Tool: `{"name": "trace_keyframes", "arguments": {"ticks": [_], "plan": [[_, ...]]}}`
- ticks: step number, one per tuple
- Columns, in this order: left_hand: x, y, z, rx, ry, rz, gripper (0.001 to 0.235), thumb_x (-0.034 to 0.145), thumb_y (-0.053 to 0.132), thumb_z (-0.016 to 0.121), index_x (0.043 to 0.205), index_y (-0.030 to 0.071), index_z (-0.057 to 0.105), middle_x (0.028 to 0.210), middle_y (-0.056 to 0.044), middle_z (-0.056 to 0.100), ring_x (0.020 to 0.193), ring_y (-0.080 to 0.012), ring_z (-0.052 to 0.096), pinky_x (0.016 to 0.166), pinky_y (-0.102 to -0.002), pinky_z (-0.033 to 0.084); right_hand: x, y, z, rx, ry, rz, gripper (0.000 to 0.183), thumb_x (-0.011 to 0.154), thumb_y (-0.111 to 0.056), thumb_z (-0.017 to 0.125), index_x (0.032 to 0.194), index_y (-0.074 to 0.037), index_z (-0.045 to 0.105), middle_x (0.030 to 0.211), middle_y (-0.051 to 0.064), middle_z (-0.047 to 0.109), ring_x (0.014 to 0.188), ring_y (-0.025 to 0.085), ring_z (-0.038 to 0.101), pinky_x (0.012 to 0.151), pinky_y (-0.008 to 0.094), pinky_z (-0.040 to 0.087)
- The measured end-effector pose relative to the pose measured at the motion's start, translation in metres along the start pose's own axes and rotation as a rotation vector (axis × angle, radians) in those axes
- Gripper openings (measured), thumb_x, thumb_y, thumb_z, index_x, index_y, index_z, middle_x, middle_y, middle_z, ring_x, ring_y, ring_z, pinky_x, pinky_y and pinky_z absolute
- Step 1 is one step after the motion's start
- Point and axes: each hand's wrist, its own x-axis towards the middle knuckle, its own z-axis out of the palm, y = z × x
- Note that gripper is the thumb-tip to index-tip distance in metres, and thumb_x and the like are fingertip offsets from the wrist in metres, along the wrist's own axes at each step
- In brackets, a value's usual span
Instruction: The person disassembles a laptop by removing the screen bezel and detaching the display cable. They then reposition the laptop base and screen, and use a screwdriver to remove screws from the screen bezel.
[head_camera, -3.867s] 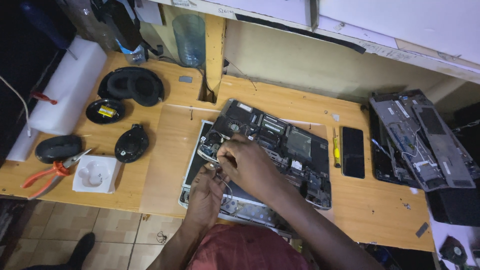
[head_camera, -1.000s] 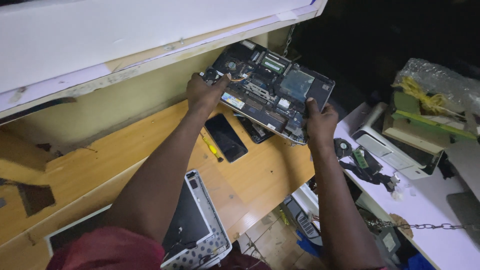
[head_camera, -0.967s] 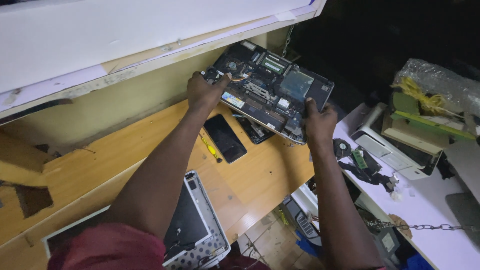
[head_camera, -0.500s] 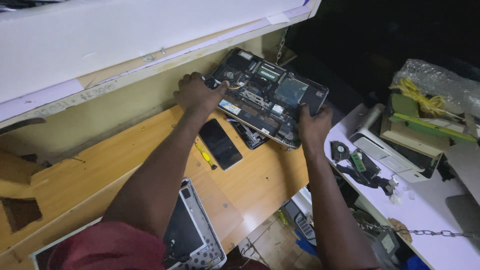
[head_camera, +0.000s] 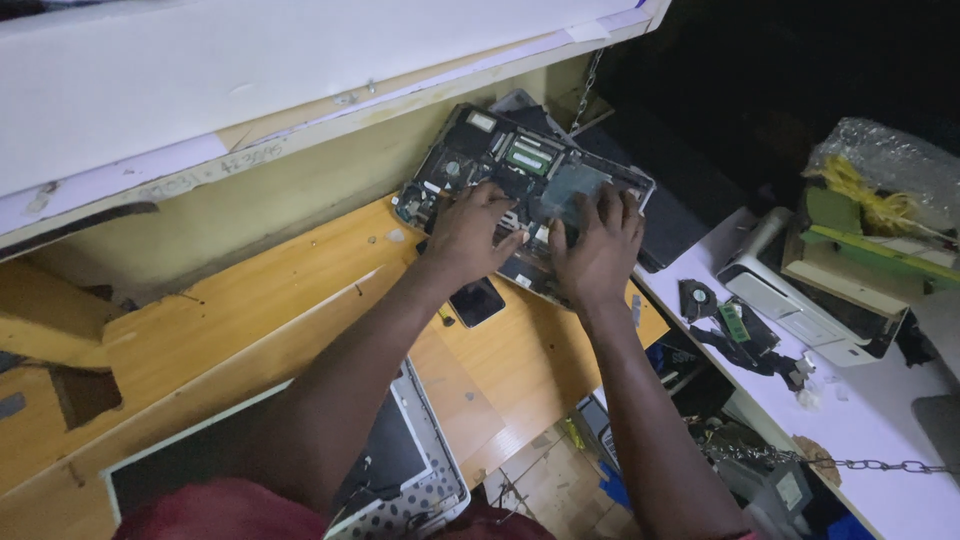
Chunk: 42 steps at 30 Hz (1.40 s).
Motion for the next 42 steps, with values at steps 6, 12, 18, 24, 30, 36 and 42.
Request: {"name": "trace_keyframes", "arguments": {"ticks": [6, 12, 18, 24, 30, 36, 42], "plan": [[-0.024, 0.001, -0.013, 0.038, -0.034, -0.018, 0.051, 0.098, 0.043, 0.061, 0.141, 0.014, 0.061, 0.139, -0.014, 0.057, 0.129, -0.0346, 0.059, 0.107, -0.064, 0.043, -0.015, -0.005, 0.007, -0.023, 0.074, -0.034, 0.041, 0.095, -0.040, 0.071, 0.123, -0.011, 0.068, 0.133, 0.019, 0.054, 0.137, 0.046, 0.043, 0.110, 0.061, 0.036], [-0.036, -0.019, 0.008, 0.088, 0.165, 0.011, 0.044, 0.098, 0.041, 0.067, 0.132, 0.013, 0.066, 0.133, -0.011, 0.057, 0.127, -0.0324, 0.059, 0.108, -0.068, 0.037, -0.036, -0.023, 0.009, 0.056, 0.099, -0.096, 0.053, 0.088, -0.049, 0.077, 0.122, -0.009, 0.069, 0.131, 0.023, 0.056, 0.135, 0.050, 0.046, 0.112, 0.063, 0.036], [-0.038, -0.033, 0.006, 0.011, 0.049, -0.005, 0.052, 0.101, 0.041, 0.060, 0.142, 0.009, 0.058, 0.146, -0.013, 0.051, 0.139, -0.0348, 0.050, 0.109, -0.073, 0.034, -0.070, -0.057, -0.015, 0.291, -0.048, -0.152, 0.082, 0.072, -0.057, 0.080, 0.133, -0.006, 0.061, 0.141, 0.026, 0.052, 0.140, 0.057, 0.038, 0.120, 0.069, 0.020], [-0.044, -0.033, -0.004, -0.268, 0.047, 0.019, 0.044, 0.107, 0.022, 0.053, 0.149, 0.008, 0.051, 0.151, -0.018, 0.048, 0.142, -0.0408, 0.046, 0.110, -0.061, 0.046, -0.083, -0.057, -0.009, 0.190, -0.135, -0.137, 0.086, 0.073, -0.047, 0.080, 0.148, -0.014, 0.051, 0.153, 0.020, 0.044, 0.148, 0.052, 0.029, 0.122, 0.070, 0.010], [-0.094, 0.007, -0.022, -0.214, 0.358, -0.352, 0.068, 0.082, -0.005, 0.066, 0.145, -0.003, 0.040, 0.155, -0.028, 0.036, 0.146, -0.0459, 0.037, 0.119, -0.055, 0.035, -0.081, -0.051, -0.012, 0.138, -0.069, -0.207, 0.081, 0.070, -0.053, 0.079, 0.140, -0.018, 0.057, 0.146, 0.016, 0.049, 0.144, 0.046, 0.037, 0.119, 0.072, 0.012], [-0.125, 0.028, -0.007, 0.022, -0.075, -0.382, 0.112, 0.072, 0.033, 0.081, 0.156, -0.009, 0.019, 0.159, -0.039, 0.022, 0.153, -0.0563, 0.008, 0.124, -0.064, 0.002, -0.084, -0.048, -0.008, 0.171, -0.075, -0.209, 0.074, 0.070, -0.049, 0.081, 0.135, -0.021, 0.060, 0.147, 0.016, 0.047, 0.143, 0.043, 0.037, 0.116, 0.071, 0.017], [-0.104, 0.004, 0.025, -0.044, -0.012, -0.422, 0.135, 0.052, 0.068, 0.088, 0.149, -0.007, 0.030, 0.159, -0.041, 0.014, 0.151, -0.0578, 0.002, 0.120, -0.071, -0.006, -0.075, -0.037, 0.002, 0.187, -0.076, -0.167, 0.070, 0.072, -0.045, 0.081, 0.134, -0.020, 0.059, 0.150, 0.018, 0.043, 0.145, 0.044, 0.033, 0.116, 0.072, 0.018]]}}
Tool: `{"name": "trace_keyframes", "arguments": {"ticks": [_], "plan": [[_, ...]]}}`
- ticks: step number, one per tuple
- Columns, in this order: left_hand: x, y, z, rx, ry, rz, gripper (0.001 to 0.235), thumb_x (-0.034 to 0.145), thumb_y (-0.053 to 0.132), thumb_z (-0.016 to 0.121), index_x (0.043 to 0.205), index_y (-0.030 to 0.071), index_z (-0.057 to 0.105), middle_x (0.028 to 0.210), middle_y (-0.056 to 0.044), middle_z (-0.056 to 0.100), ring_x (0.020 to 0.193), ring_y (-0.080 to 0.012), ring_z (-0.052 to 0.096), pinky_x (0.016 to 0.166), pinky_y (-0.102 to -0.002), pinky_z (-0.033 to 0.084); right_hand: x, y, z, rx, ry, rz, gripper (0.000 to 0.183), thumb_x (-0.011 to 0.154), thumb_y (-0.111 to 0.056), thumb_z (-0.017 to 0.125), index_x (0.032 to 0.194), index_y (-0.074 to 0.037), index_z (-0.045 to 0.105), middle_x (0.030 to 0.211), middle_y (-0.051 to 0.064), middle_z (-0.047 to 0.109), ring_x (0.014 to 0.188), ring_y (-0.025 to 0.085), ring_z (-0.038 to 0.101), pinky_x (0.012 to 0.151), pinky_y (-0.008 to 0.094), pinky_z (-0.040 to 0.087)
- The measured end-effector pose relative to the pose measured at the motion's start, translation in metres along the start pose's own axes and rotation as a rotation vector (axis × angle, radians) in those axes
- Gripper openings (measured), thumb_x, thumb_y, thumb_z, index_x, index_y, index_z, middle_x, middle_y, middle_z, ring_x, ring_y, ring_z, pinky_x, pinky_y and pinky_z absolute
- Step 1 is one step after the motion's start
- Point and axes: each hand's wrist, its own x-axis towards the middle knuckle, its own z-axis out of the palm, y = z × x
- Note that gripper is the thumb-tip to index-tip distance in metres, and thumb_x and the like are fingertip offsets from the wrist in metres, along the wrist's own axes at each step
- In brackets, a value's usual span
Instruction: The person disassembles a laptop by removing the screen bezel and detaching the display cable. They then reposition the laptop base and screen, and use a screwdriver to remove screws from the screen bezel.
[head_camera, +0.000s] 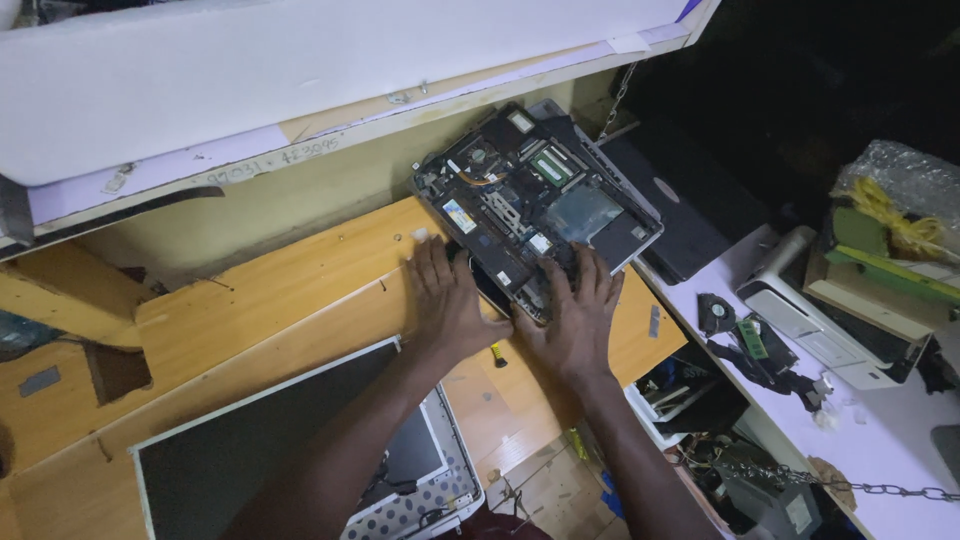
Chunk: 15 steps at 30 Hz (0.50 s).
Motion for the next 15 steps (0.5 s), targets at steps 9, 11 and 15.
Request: {"name": "trace_keyframes", "arguments": {"ticks": [9, 11, 15], "plan": [[0.008, 0.004, -0.002, 0.205, -0.032, -0.071, 0.131, 0.050, 0.080, 0.079, 0.146, 0.007, 0.030, 0.158, -0.028, 0.027, 0.150, -0.0466, 0.019, 0.114, -0.077, -0.003, 0.000, 0.010, 0.001, 0.038, -0.016, 0.016, 0.069, 0.074, -0.045, 0.081, 0.136, -0.024, 0.057, 0.152, 0.016, 0.040, 0.145, 0.044, 0.033, 0.116, 0.073, 0.018], [0.003, 0.005, -0.010, 0.202, -0.031, -0.048, 0.130, 0.049, 0.080, 0.081, 0.144, 0.006, 0.033, 0.156, -0.028, 0.029, 0.149, -0.0461, 0.022, 0.116, -0.075, 0.001, -0.001, 0.008, -0.002, 0.046, -0.011, 0.013, 0.069, 0.074, -0.045, 0.081, 0.135, -0.024, 0.058, 0.151, 0.017, 0.041, 0.144, 0.044, 0.034, 0.116, 0.073, 0.018], [-0.003, -0.003, -0.019, 0.227, -0.055, -0.004, 0.126, 0.050, 0.083, 0.081, 0.141, 0.006, 0.039, 0.153, -0.030, 0.033, 0.148, -0.0454, 0.027, 0.117, -0.074, 0.004, -0.001, 0.007, 0.001, 0.042, 0.013, 0.005, 0.065, 0.076, -0.048, 0.080, 0.133, -0.023, 0.059, 0.148, 0.017, 0.044, 0.143, 0.044, 0.035, 0.115, 0.073, 0.019]]}}
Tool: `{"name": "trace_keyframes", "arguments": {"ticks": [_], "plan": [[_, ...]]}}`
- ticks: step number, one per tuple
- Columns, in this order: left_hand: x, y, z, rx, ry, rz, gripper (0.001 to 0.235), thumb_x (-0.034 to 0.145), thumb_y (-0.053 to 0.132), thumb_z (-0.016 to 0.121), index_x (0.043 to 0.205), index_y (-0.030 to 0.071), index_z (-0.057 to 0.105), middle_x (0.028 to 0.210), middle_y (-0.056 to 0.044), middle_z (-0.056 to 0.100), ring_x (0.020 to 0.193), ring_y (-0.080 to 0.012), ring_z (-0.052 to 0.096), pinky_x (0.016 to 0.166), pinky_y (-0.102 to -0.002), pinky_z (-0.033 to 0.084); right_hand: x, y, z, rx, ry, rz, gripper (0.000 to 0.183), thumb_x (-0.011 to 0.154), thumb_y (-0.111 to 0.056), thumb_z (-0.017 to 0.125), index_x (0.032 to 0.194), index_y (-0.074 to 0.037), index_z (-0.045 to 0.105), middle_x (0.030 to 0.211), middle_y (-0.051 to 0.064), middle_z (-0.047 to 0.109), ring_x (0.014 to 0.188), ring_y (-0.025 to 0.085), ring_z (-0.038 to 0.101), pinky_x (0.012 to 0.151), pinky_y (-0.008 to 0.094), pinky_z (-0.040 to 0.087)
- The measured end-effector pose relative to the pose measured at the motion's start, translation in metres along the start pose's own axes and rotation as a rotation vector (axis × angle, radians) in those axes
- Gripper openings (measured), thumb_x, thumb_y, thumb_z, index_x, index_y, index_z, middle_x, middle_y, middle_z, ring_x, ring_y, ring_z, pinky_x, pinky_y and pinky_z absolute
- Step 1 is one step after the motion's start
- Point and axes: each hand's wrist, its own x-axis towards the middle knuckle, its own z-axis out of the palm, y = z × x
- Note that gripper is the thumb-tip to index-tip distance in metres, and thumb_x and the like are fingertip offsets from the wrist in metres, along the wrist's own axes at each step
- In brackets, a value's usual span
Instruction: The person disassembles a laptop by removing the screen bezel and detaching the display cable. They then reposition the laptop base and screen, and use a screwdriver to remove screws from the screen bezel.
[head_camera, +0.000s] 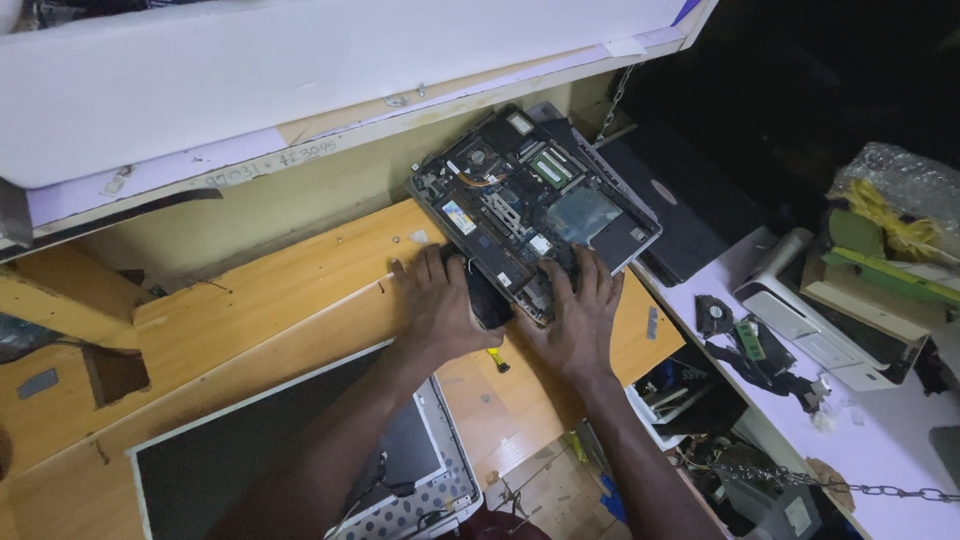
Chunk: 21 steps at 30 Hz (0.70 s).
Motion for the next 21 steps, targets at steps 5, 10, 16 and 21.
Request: {"name": "trace_keyframes", "arguments": {"ticks": [5, 10, 16, 21], "plan": [[-0.005, -0.005, -0.005, 0.000, -0.045, -0.034, 0.128, 0.045, 0.083, 0.081, 0.142, 0.012, 0.039, 0.154, -0.029, 0.033, 0.148, -0.0455, 0.029, 0.119, -0.074, 0.000, 0.000, 0.000, 0.004, -0.024, 0.026, -0.010, 0.065, 0.074, -0.047, 0.081, 0.130, -0.022, 0.061, 0.145, 0.016, 0.046, 0.142, 0.042, 0.037, 0.115, 0.071, 0.020], [-0.015, -0.020, -0.014, -0.003, 0.033, 0.023, 0.122, 0.042, 0.078, 0.084, 0.135, 0.010, 0.045, 0.143, -0.030, 0.042, 0.141, -0.0472, 0.038, 0.116, -0.075, 0.009, 0.000, -0.002, 0.003, -0.055, 0.036, -0.018, 0.066, 0.071, -0.047, 0.082, 0.130, -0.023, 0.061, 0.148, 0.016, 0.045, 0.143, 0.042, 0.037, 0.115, 0.071, 0.021], [-0.012, -0.030, -0.011, -0.082, 0.060, 0.062, 0.121, 0.044, 0.078, 0.084, 0.136, 0.009, 0.047, 0.143, -0.029, 0.043, 0.141, -0.0475, 0.037, 0.115, -0.073, 0.015, 0.001, 0.003, 0.012, -0.051, 0.062, -0.063, 0.068, 0.074, -0.047, 0.081, 0.133, -0.020, 0.059, 0.148, 0.018, 0.045, 0.143, 0.044, 0.038, 0.116, 0.071, 0.019], [-0.010, -0.027, -0.024, -0.194, 0.096, 0.126, 0.108, 0.059, 0.071, 0.082, 0.138, 0.005, 0.048, 0.136, -0.027, 0.050, 0.138, -0.0448, 0.042, 0.113, -0.071, 0.022, -0.003, -0.013, 0.001, -0.098, 0.029, -0.018, 0.066, 0.078, -0.060, 0.077, 0.130, -0.023, 0.061, 0.146, 0.017, 0.047, 0.145, 0.041, 0.038, 0.118, 0.070, 0.016]]}}
